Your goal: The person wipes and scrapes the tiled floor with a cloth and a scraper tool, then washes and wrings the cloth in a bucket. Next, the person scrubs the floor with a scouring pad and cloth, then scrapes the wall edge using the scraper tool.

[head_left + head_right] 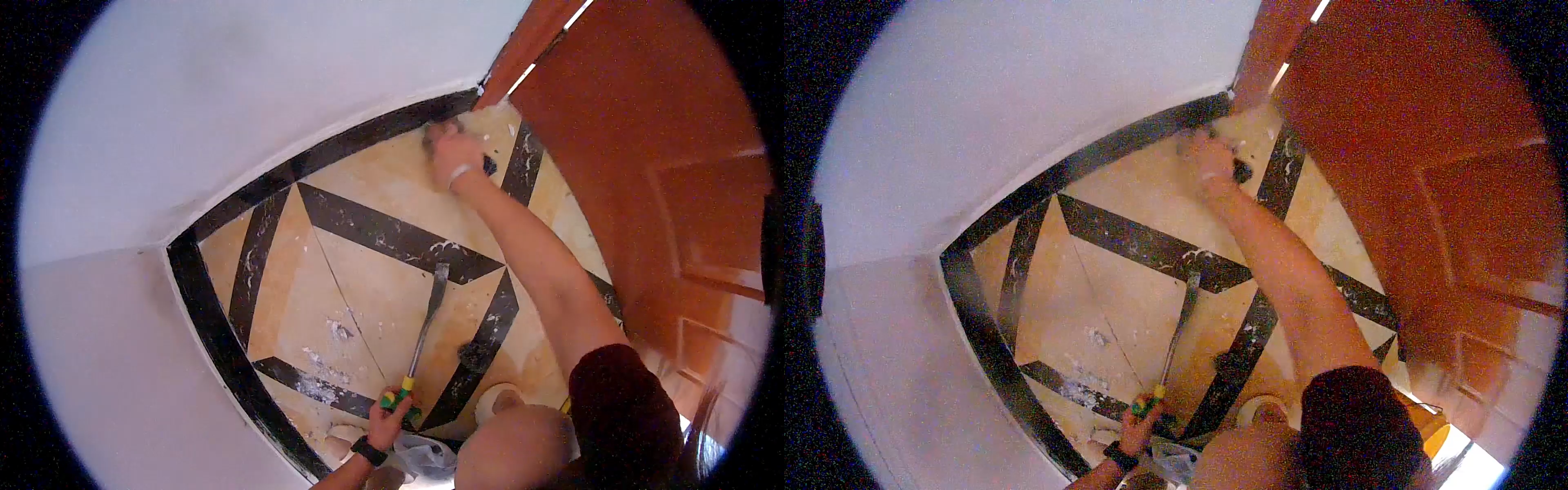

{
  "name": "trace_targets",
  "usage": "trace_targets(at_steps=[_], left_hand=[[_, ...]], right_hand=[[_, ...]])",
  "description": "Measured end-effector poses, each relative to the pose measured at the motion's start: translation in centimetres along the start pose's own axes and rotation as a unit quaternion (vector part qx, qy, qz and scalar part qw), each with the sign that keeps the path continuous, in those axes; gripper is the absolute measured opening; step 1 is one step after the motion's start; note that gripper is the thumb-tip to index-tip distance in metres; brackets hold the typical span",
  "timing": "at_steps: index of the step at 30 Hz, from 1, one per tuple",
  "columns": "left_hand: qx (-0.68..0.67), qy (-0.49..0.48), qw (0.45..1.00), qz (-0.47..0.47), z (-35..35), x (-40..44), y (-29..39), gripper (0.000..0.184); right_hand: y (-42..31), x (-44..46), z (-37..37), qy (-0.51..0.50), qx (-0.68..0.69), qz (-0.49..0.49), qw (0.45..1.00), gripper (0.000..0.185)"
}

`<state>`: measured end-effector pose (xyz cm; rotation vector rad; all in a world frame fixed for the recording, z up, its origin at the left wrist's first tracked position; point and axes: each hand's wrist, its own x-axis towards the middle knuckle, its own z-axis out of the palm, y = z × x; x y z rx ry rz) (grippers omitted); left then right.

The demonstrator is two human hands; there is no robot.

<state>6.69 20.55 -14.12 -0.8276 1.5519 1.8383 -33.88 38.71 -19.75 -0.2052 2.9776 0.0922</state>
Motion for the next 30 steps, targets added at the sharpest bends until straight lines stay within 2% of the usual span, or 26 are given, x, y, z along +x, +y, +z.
trace_targets(at_steps=[2, 4, 6, 8, 11, 14, 16, 18, 20, 21, 23, 24, 25, 26, 28, 29, 30], left_hand=[[0.048, -0.002, 0.999, 0.003, 0.0, -0.3, 1.2, 0.02], [0.051, -0.005, 0.999, 0.02, -0.4, -0.3, 1.4, 0.018], [0.029, -0.009, 0.999, 0.011, 0.0, -0.5, 1.6, 0.016], [-0.003, -0.015, 1.0, -0.018, 0.5, -0.5, 2.3, 0.015], [-0.036, -0.029, 0.999, -0.026, 0.6, -0.2, 2.3, 0.014], [0.034, -0.009, 0.999, -0.029, -0.4, 0.5, 0.8, 0.015], [0.021, 0.002, 0.999, -0.032, -0.3, 0.5, 1.2, 0.015], [-0.005, 0.005, 0.999, -0.035, -0.1, 0.7, 1.3, 0.015], [-0.042, -0.001, 0.998, -0.037, -0.3, 0.3, 1.3, 0.016], [-0.009, -0.003, 0.999, -0.035, -0.5, 0.2, 1.3, 0.016], [0.057, -0.013, 0.998, -0.032, -0.9, -0.5, 1.6, 0.015], [0.041, -0.026, 0.998, -0.051, -1.2, -0.9, 1.9, 0.015], [0.028, -0.04, 0.996, -0.07, -1.8, -1.6, 2.2, 0.015], [0.015, -0.053, 0.995, -0.087, -2.3, -2.2, 2.5, 0.015], [0.043, -0.087, 0.99, -0.103, -3.8, -3.7, 3.7, 0.026], [0.057, -0.103, 0.986, -0.119, -4.6, -4.8, 3.7, 0.032], [-0.034, -0.087, 0.983, -0.157, -5.9, -5.5, 2.6, 0.032]], right_hand=[[-1.6, -2.0, -1.4, -0.008, 0.038, -0.116, 0.993, 0.036], [-3.8, -3.6, -4.1, -0.044, 0.015, -0.162, 0.986, 0.038], [-5.8, -3.0, -3.4, 0.031, 0.057, -0.254, 0.965, 0.04], [-7.4, -0.8, -1.1, -0.023, 0.036, -0.323, 0.945, 0.042], [-5.3, 1.4, -1.0, -0.015, 0.045, -0.358, 0.933, 0.043], [1.5, 0.6, -2.7, -0.02, 0.062, -0.294, 0.954, 0.043], [7.2, 1.2, -0.5, 0.048, 0.034, -0.191, 0.98, 0.042], [10.6, 0.6, -1.6, -0.006, 0.061, -0.04, 0.997, 0.042], [11.5, -0.5, -0.8, -0.01, 0.121, 0.017, 0.992, 0.043], [11.9, -0.7, -0.7, -0.006, 0.149, 0.044, 0.988, 0.043], [11.9, -6.1, 2.4, 0.05, 0.168, -0.086, 0.981, 0.044], [11.4, -9.8, 1.1, -0.027, 0.191, -0.121, 0.974, 0.046], [10.8, -12.3, -1.2, -0.166, 0.172, -0.182, 0.954, 0.043], [11.0, -13.9, -1.4, -0.218, 0.18, -0.195, 0.939, 0.042], [11.4, -12.0, -1.8, -0.048, 0.191, -0.122, 0.973, 0.039], [12.3, -9.6, -1.6, -0.037, 0.158, -0.086, 0.983, 0.039], [13.6, -5.7, -1.4, -0.027, 0.127, -0.048, 0.99, 0.04]])
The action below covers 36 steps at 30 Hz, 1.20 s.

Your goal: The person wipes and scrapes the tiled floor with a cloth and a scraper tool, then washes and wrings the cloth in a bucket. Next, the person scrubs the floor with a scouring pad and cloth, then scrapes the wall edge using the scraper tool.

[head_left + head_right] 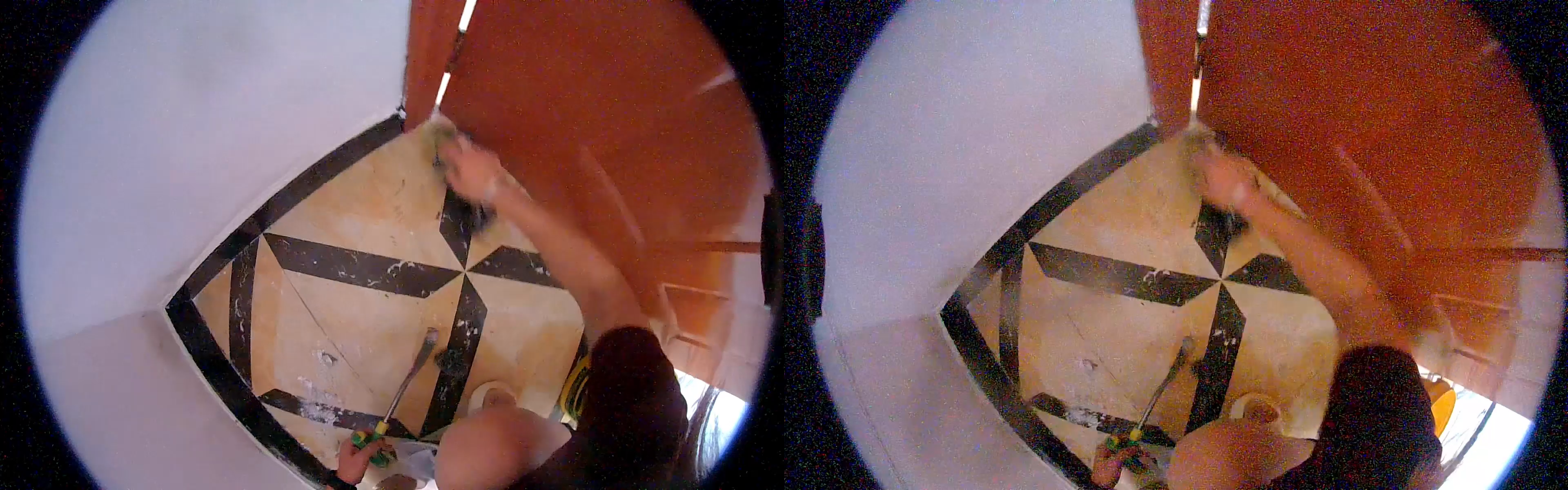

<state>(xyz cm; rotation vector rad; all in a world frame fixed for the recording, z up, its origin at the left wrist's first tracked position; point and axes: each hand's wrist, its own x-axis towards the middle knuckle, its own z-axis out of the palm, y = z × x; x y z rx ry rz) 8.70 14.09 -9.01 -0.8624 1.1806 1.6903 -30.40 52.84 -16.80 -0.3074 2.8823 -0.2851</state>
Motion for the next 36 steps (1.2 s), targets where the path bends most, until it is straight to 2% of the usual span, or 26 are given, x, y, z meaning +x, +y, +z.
trace_targets(at_steps=[2, 3, 5, 6, 7, 9, 10, 11, 12, 14, 15, 16, 18, 19, 20, 21, 22, 24, 25, 26, 27, 30, 31, 33, 34, 36], left_hand=[[-0.19, 0.011, 0.981, -0.046, -2.7, -0.2, -2.1, 0.033], [0.097, 0.079, 0.992, 0.016, 0.2, -1.8, 0.4, 0.031], [0.084, 0.071, 0.994, -0.004, 0.4, -3.2, 2.0, 0.03], [0.076, 0.063, 0.995, -0.012, 0.6, -3.6, 2.7, 0.029], [0.046, 0.079, 0.995, 0.027, 1.3, -4.3, 3.3, 0.025], [0.074, 0.051, 0.993, 0.079, 0.7, -5.0, 3.8, 0.024], [0.085, 0.039, 0.99, 0.105, 0.3, -5.2, 3.3, 0.023], [0.036, 0.066, 0.989, 0.129, -1.3, -5.4, 1.1, 0.023], [0.036, 0.061, 0.993, 0.092, -1.1, -5.6, 2.0, 0.024], [0.034, 0.059, 0.998, 0.006, -0.2, -7.2, 4.5, 0.026], [0.003, 0.067, 0.998, 0.011, -0.2, -7.5, 4.4, 0.027], [0.045, 0.05, 0.997, 0.042, -0.8, -7.5, 4.0, 0.027], [0.129, 0.019, 0.987, 0.095, -2.3, -8.0, 3.7, 0.029], [0.08, 0.022, 0.991, 0.104, -2.1, -8.5, 3.8, 0.031], [0.098, 0.048, 0.99, 0.093, -2.0, -9.4, 4.4, 0.031], [0.112, 0.07, 0.987, 0.09, -1.6, -9.7, 5.2, 0.031], [0.125, 0.09, 0.984, 0.087, -1.1, -9.9, 5.8, 0.03], [0.128, 0.097, 0.986, 0.053, -1.0, -10.5, 7.0, 0.029], [0.137, 0.088, 0.986, 0.037, -0.9, -11.0, 8.1, 0.029], [0.145, 0.079, 0.986, 0.025, -1.0, -11.3, 8.8, 0.029], [0.203, 0.084, 0.975, 0.033, -3.7, -11.5, 7.5, 0.033], [0.172, 0.119, 0.977, 0.042, -1.0, -12.3, 10.3, 0.033], [0.181, 0.118, 0.975, 0.047, -1.5, -12.1, 10.1, 0.033], [0.177, 0.13, 0.974, 0.059, -1.7, -11.1, 10.1, 0.032], [0.174, 0.137, 0.973, 0.066, -1.6, -10.6, 10.1, 0.031], [0.224, 0.158, 0.959, 0.072, -0.6, -9.8, 10.4, 0.029]], right_hand=[[2.3, 5.2, -0.3, 0.031, -0.063, 0.072, 0.995, 0.041], [1.9, 4.4, 0.0, 0.042, -0.05, 0.109, 0.992, 0.042], [0.0, 0.3, 0.4, 0.061, -0.029, 0.184, 0.981, 0.043], [0.0, -2.1, 1.7, 0.074, -0.023, 0.179, 0.981, 0.045], [0.3, -5.2, 3.1, 0.088, -0.019, 0.174, 0.981, 0.047], [-0.6, -12.1, 3.0, -0.021, 0.003, 0.099, 0.995, 0.051], [-0.3, -13.2, 2.6, -0.018, -0.016, 0.047, 0.999, 0.051], [0.0, -13.9, 2.3, -0.016, -0.031, -0.005, 0.999, 0.052], [-0.2, -14.3, 2.0, -0.018, -0.043, -0.06, 0.997, 0.052], [-0.4, -7.4, -1.5, -0.024, 0.072, -0.008, 0.997, 0.049], [0.8, -3.5, -0.4, 0.095, 0.054, -0.039, 0.993, 0.047], [0.9, 0.6, -1.1, 0.088, 0.103, -0.018, 0.991, 0.048], [-0.5, 5.6, 1.5, 0.096, 0.05, 0.065, 0.992, 0.042], [-2.0, 5.9, 2.5, 0.068, 0.022, 0.054, 0.996, 0.038], [-3.3, 5.9, 3.3, 0.041, -0.005, 0.044, 0.998, 0.035], [-6.6, 2.3, 2.6, 0.08, -0.005, -0.034, 0.996, 0.027], [-8.7, 0.3, 4.7, 0.052, -0.029, -0.093, 0.994, 0.024], [-12.2, -6.6, 8.4, -0.126, 0.015, -0.163, 0.978, 0.023], [-13.3, -10.9, 6.5, -0.016, -0.026, -0.265, 0.964, 0.028], [-13.4, -12.8, 5.8, -0.209, 0.038, -0.323, 0.922, 0.035], [-12.1, -14.6, 7.2, -0.169, 0.083, -0.406, 0.894, 0.036], [-8.3, -11.2, 2.6, -0.108, 0.085, -0.206, 0.969, 0.033], [-5.6, -8.3, 1.9, 0.006, 0.067, -0.174, 0.982, 0.034], [-1.1, -2.9, -2.1, 0.011, 0.05, -0.094, 0.994, 0.041], [1.7, -0.1, -0.3, 0.06, 0.0, -0.101, 0.993, 0.038], [2.6, 1.3, 0.3, 0.053, -0.025, 0.021, 0.998, 0.037]])
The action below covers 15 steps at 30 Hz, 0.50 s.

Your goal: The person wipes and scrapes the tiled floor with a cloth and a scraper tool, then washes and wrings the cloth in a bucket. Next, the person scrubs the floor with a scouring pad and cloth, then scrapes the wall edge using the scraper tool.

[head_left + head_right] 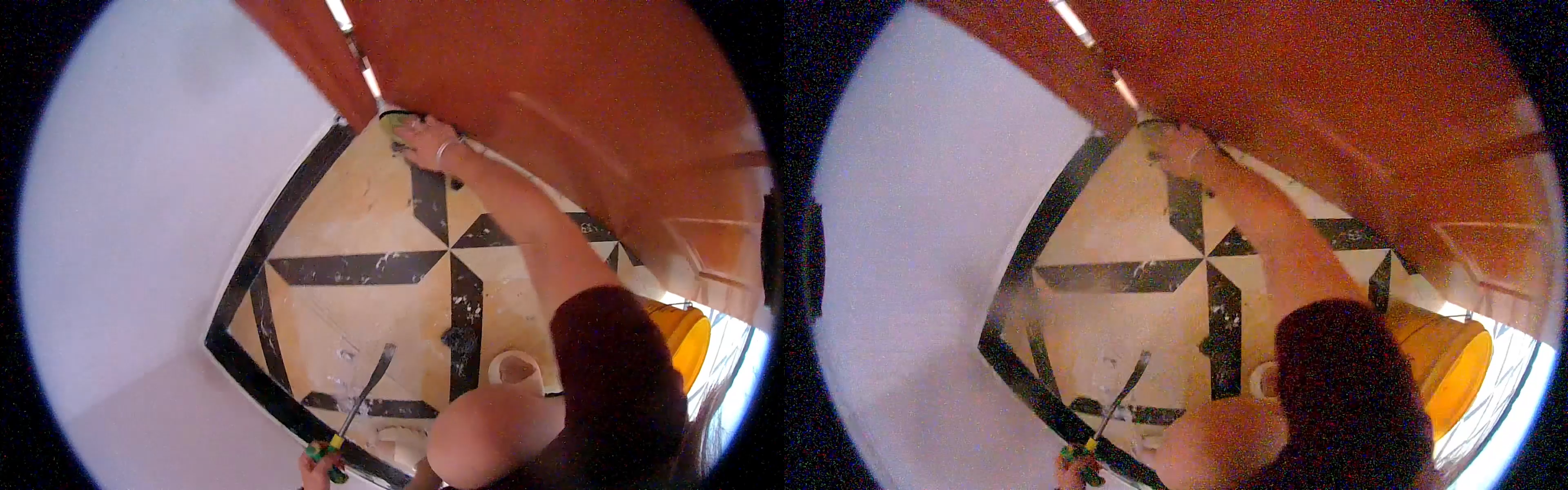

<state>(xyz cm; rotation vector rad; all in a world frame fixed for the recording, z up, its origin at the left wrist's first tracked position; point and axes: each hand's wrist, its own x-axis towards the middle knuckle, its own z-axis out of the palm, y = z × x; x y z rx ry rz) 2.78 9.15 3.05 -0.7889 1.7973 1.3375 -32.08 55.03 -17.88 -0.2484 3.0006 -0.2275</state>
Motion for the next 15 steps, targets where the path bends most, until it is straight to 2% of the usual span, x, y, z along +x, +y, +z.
trace_targets(at_steps=[2, 3, 5, 7, 8, 9, 10, 12, 14, 15], left_hand=[[0.013, 0.011, 1.0, 0.0, 0.1, 0.5, 0.0, 0.027], [0.002, 0.014, 1.0, -0.006, -0.3, 0.3, -0.5, 0.027], [-0.022, 0.058, 0.998, -0.003, -0.4, -0.1, -0.9, 0.023], [-0.019, 0.062, 0.998, -0.007, -0.3, -0.8, -0.5, 0.019], [-0.016, 0.062, 0.998, -0.009, -0.3, -0.9, 0.0, 0.018], [0.003, 0.072, 0.997, -0.008, -0.4, -1.4, 0.5, 0.017], [0.02, 0.082, 0.996, -0.007, -0.3, -2.1, 0.9, 0.016], [0.038, 0.077, 0.996, 0.017, -0.5, -2.0, 0.2, 0.015], [0.043, 0.052, 0.997, 0.048, -1.8, -3.0, -1.4, 0.015], [0.03, 0.042, 0.999, 0.001, -2.8, -3.1, -2.0, 0.012]], right_hand=[[-0.3, -1.1, 1.4, -0.02, -0.037, 0.095, 0.995, 0.038], [0.5, -3.0, 1.1, -0.045, -0.048, 0.106, 0.992, 0.04], [2.8, -9.8, 2.0, 0.056, -0.02, 0.095, 0.994, 0.04], [5.5, -18.3, 2.7, 0.067, -0.023, 0.142, 0.987, 0.042], [6.6, -23.2, 3.1, 0.1, 0.005, 0.2, 0.975, 0.044], [6.6, -27.2, 1.8, 0.061, 0.009, 0.282, 0.957, 0.042], [8.9, -31.7, 4.2, 0.083, -0.006, 0.297, 0.951, 0.044], [8.8, -35.2, 3.1, 0.067, 0.038, 0.388, 0.918, 0.044], [9.9, -33.1, 3.2, 0.1, 0.083, 0.258, 0.957, 0.045], [10.3, -31.2, 3.3, 0.113, 0.11, 0.192, 0.969, 0.045]])
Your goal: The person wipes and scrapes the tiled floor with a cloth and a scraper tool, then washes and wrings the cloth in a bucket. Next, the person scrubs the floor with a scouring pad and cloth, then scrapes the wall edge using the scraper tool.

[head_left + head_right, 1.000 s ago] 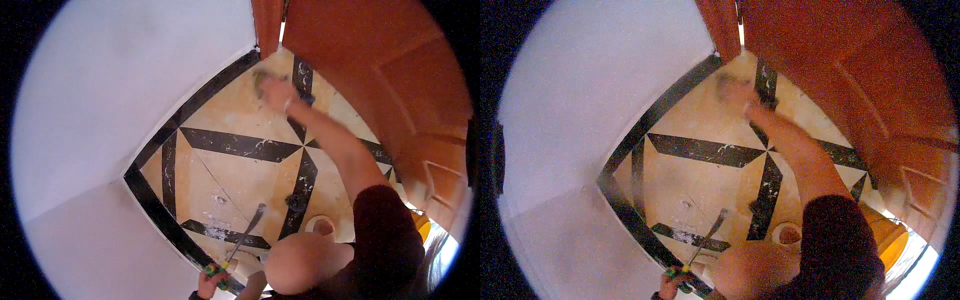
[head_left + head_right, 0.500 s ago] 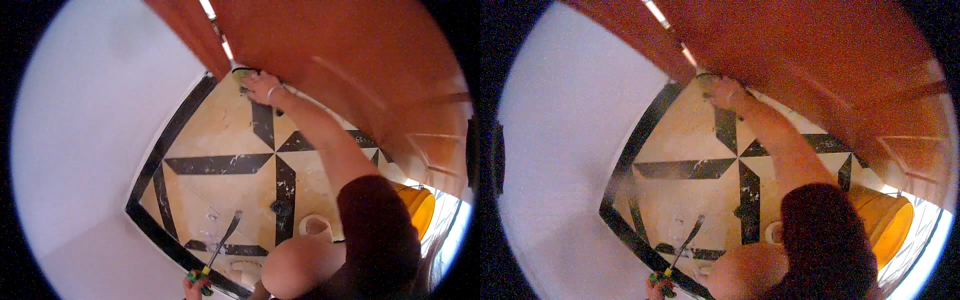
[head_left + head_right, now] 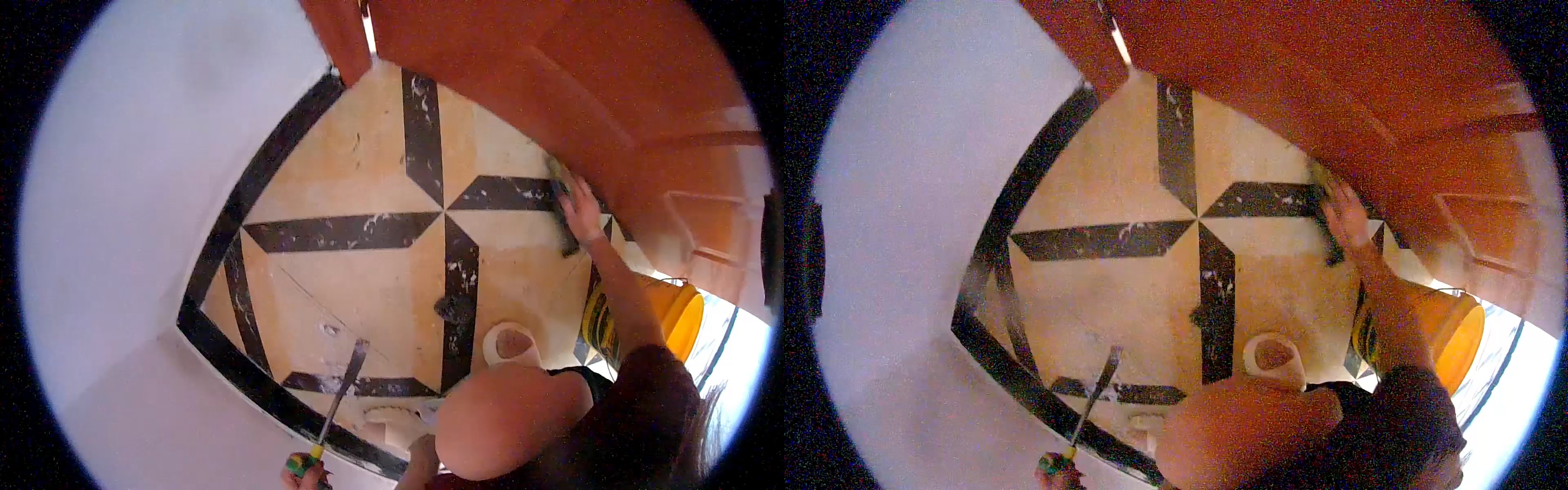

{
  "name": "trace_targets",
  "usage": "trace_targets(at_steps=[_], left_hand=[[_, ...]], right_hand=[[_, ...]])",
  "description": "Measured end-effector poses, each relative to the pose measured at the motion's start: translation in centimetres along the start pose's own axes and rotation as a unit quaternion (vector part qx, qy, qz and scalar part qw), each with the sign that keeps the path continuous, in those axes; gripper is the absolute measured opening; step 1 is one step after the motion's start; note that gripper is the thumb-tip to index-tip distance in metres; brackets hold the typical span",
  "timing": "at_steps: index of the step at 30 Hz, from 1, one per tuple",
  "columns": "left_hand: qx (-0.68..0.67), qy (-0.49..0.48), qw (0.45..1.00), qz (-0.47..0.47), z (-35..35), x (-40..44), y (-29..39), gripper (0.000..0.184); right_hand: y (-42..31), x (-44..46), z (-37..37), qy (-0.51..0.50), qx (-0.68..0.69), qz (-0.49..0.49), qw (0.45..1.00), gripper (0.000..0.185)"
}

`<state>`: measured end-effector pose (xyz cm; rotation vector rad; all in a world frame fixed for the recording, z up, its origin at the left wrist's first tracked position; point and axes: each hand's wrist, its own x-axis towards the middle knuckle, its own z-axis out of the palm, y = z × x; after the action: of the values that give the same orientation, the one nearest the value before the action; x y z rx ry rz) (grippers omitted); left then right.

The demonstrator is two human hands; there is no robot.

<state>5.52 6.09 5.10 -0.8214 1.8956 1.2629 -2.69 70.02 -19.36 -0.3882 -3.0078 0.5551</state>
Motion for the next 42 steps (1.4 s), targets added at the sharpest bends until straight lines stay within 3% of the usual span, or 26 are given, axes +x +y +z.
trace_targets(at_steps=[3, 4, 5, 6, 7, 8, 9, 11, 14, 16, 17, 18, 19, 21, 23, 26, 28, 30, 31, 32, 34, 36, 39, 40, 41, 42], left_hand=[[-0.14, -0.036, 0.989, -0.027, -1.6, -0.3, -0.4, 0.015], [-0.068, 0.005, 0.998, -0.003, -3.1, 0.4, -2.1, 0.017], [0.002, 0.043, 0.999, 0.031, -3.7, 0.8, -4.1, 0.02], [-0.008, 0.063, 0.997, 0.035, -1.8, 0.2, -2.0, 0.018], [-0.017, 0.083, 0.996, 0.038, -0.1, 0.1, 0.6, 0.015], [-0.025, 0.104, 0.993, 0.043, 1.2, -0.1, 2.7, 0.013], [-0.024, 0.104, 0.993, 0.053, 1.4, -0.3, 2.8, 0.013], [-0.025, 0.11, 0.991, 0.075, 1.2, -0.2, 3.0, 0.014], [0.013, 0.103, 0.992, 0.071, 0.8, -0.9, 4.7, 0.015], [0.045, 0.113, 0.991, 0.051, 0.8, -1.2, 5.7, 0.013], [0.072, 0.116, 0.99, 0.038, 0.9, -1.0, 6.5, 0.012], [0.099, 0.118, 0.988, 0.024, 0.9, -1.0, 7.1, 0.012], [0.07, 0.117, 0.99, 0.034, 0.7, -1.0, 7.0, 0.011], [0.008, 0.118, 0.992, 0.05, -0.1, -0.9, 6.0, 0.01], [-0.028, 0.123, 0.992, -0.017, -1.4, -1.2, 6.0, 0.01], [0.017, 0.152, 0.988, -0.036, -2.7, -2.4, 7.1, 0.008], [0.066, 0.194, 0.978, -0.035, -3.3, -4.0, 7.8, 0.007], [0.019, 0.23, 0.973, -0.02, -4.3, -6.0, 7.7, 0.007], [-0.003, 0.247, 0.969, -0.01, -4.6, -7.1, 7.9, 0.007], [-0.009, 0.271, 0.962, 0.004, -4.2, -8.1, 8.8, 0.008], [0.033, 0.301, 0.953, 0.003, -3.2, -9.3, 9.9, 0.007], [0.097, 0.303, 0.948, -0.001, -3.3, -10.8, 10.1, 0.007], [0.084, 0.328, 0.94, -0.036, -3.0, -12.6, 8.1, 0.009], [0.083, 0.325, 0.942, -0.022, -3.0, -12.6, 6.9, 0.009], [0.08, 0.321, 0.944, -0.012, -3.0, -12.6, 5.4, 0.009], [0.059, 0.336, 0.94, -0.018, -2.1, -12.2, 4.6, 0.01]], right_hand=[[-9.2, 7.7, 3.1, 0.008, -0.087, -0.031, 0.996, 0.042], [-11.3, 8.9, 5.2, 0.012, -0.047, -0.076, 0.996, 0.04], [-16.2, 9.3, 4.8, -0.128, -0.069, -0.027, 0.989, 0.037], [-18.3, 7.8, 6.6, -0.094, -0.049, -0.156, 0.982, 0.034], [-20.9, 5.3, 8.1, -0.076, -0.032, -0.201, 0.976, 0.031], [-23.7, 3.6, 8.5, -0.221, -0.069, -0.234, 0.944, 0.032], [-25.6, 0.7, 8.7, -0.27, -0.069, -0.286, 0.917, 0.035], [-25.9, -3.8, 9.8, -0.255, 0.041, -0.443, 0.859, 0.036], [-25.4, -2.3, 7.7, -0.234, 0.146, -0.376, 0.885, 0.041], [-25.5, 5.6, 5.1, -0.346, 0.163, -0.239, 0.892, 0.05], [-24.9, 9.9, 4.7, -0.264, 0.089, -0.259, 0.925, 0.054], [-23.7, 13.8, 5.6, -0.183, 0.192, -0.22, 0.939, 0.051], [-23.0, 19.0, 6.7, -0.159, 0.068, -0.218, 0.961, 0.052], [-22.2, 24.8, 9.9, -0.09, 0.065, -0.149, 0.983, 0.05], [-26.5, 24.2, 12.0, -0.119, 0.01, -0.189, 0.975, 0.046], [-33.8, 19.4, 14.5, -0.14, -0.041, -0.283, 0.948, 0.039], [-37.7, 15.7, 16.3, -0.195, 0.026, -0.343, 0.919, 0.036], [-40.5, 10.4, 16.1, -0.247, -0.018, -0.427, 0.87, 0.029], [-40.4, 7.1, 17.6, -0.278, 0.091, -0.436, 0.851, 0.023], [-40.4, 3.1, 18.3, -0.287, 0.047, -0.493, 0.82, 0.02], [-39.8, -3.8, 16.2, -0.379, 0.075, -0.458, 0.8, 0.028], [-37.8, -8.1, 15.0, -0.408, 0.123, -0.583, 0.691, 0.026], [-37.3, -5.9, 12.5, -0.471, 0.19, -0.463, 0.726, 0.03], [-37.8, -2.2, 10.9, -0.413, 0.209, -0.438, 0.77, 0.033], [-37.9, 0.9, 12.1, -0.282, 0.238, -0.443, 0.817, 0.037], [-38.9, 5.9, 12.4, -0.357, 0.149, -0.366, 0.846, 0.037]])
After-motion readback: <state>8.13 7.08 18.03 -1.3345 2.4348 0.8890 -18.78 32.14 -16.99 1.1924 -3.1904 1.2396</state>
